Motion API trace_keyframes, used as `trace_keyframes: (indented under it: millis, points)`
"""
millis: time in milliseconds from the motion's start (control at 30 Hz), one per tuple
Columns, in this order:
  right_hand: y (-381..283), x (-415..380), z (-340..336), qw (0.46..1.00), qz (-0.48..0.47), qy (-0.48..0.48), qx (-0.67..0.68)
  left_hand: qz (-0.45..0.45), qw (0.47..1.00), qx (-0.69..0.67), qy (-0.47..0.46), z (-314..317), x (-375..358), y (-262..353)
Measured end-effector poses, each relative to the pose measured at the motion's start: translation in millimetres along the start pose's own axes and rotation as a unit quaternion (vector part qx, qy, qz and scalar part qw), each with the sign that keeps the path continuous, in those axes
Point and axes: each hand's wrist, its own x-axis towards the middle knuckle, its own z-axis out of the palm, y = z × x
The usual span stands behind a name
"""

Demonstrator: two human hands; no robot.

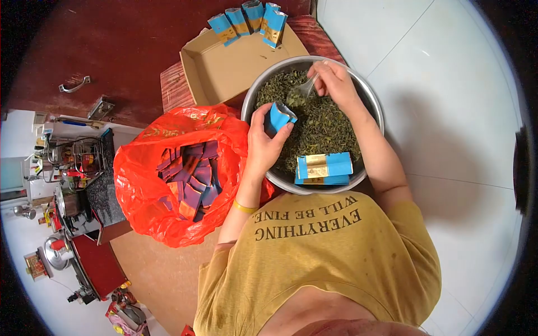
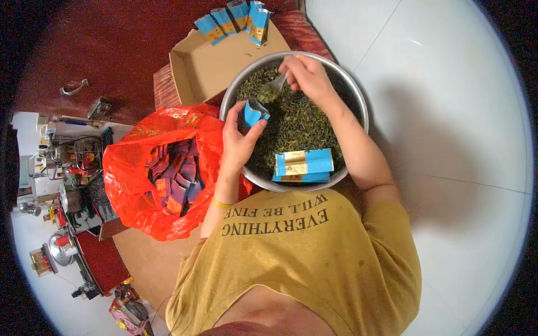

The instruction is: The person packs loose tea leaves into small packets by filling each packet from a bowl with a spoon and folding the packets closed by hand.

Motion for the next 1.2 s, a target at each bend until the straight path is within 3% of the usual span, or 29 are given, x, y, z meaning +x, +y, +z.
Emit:
trace_keyframes:
  millis: [167,200,233,267,367,500,533,567,633,767,833,867,900,967,1033,1100,1200]
  points:
    - [5.3,-12.1,23.7,0.993,-0.078,-0.033,-0.083,0.014,1.000,0.012,-0.003,-0.3,0.3,-1.0]
    - [6.7,-14.4,29.1,0.956,-0.215,-0.009,-0.201,0.014,1.000,0.013,-0.003,-0.1,0.4,-2.2]
    - [5.9,-17.2,34.2,0.885,-0.346,0.015,-0.313,0.006,1.000,0.010,-0.007,0.2,0.6,-3.3]
    - [2.6,-20.9,36.4,0.849,-0.400,0.005,-0.346,-0.002,1.000,0.008,-0.010,0.5,0.9,-4.2]
    - [-6.1,-30.6,41.2,0.809,-0.453,-0.031,-0.373,-0.005,1.000,0.003,-0.011,0.5,1.5,-6.4]
    - [-10.0,-26.8,33.8,0.817,-0.477,0.007,-0.324,0.029,0.998,0.049,-0.012,3.1,-1.6,4.8]
    - [-7.7,-26.7,32.8,0.823,-0.482,0.014,-0.300,0.086,0.990,0.113,-0.003,4.7,-2.1,6.5]
    - [-7.9,-27.4,32.0,0.823,-0.483,0.014,-0.300,0.142,0.974,0.175,0.006,5.9,-2.2,7.5]
    - [-9.3,-28.8,29.6,0.837,-0.471,0.003,-0.279,0.148,0.975,0.168,0.011,7.4,-2.1,5.8]
    - [-10.3,-22.9,15.1,0.847,-0.449,0.061,-0.278,0.086,0.988,0.130,0.015,4.5,-2.3,3.9]
    - [-9.1,-15.7,6.2,0.861,-0.380,0.139,-0.308,0.059,0.992,0.106,0.018,4.0,-2.0,4.7]
    - [-2.3,-9.2,-1.1,0.862,-0.323,0.137,-0.365,0.052,0.993,0.101,0.016,3.3,-2.0,6.4]
    - [3.1,-4.9,-8.4,0.862,-0.323,0.139,-0.365,0.045,0.994,0.096,0.015,2.7,-2.2,7.7]
    - [12.1,1.8,-19.2,0.823,-0.184,0.089,-0.530,0.044,0.995,0.093,0.015,1.8,-2.0,8.3]
    - [24.1,5.0,-17.7,0.848,-0.157,0.080,-0.500,0.043,0.995,0.090,0.014,1.2,-2.2,6.8]
    - [35.7,7.1,-8.9,0.914,-0.135,-0.056,-0.379,0.021,0.997,0.068,0.014,1.1,-2.6,4.7]
    - [38.7,7.3,-1.3,0.941,-0.095,-0.054,-0.322,0.008,0.998,0.061,0.008,1.4,-1.9,7.0]
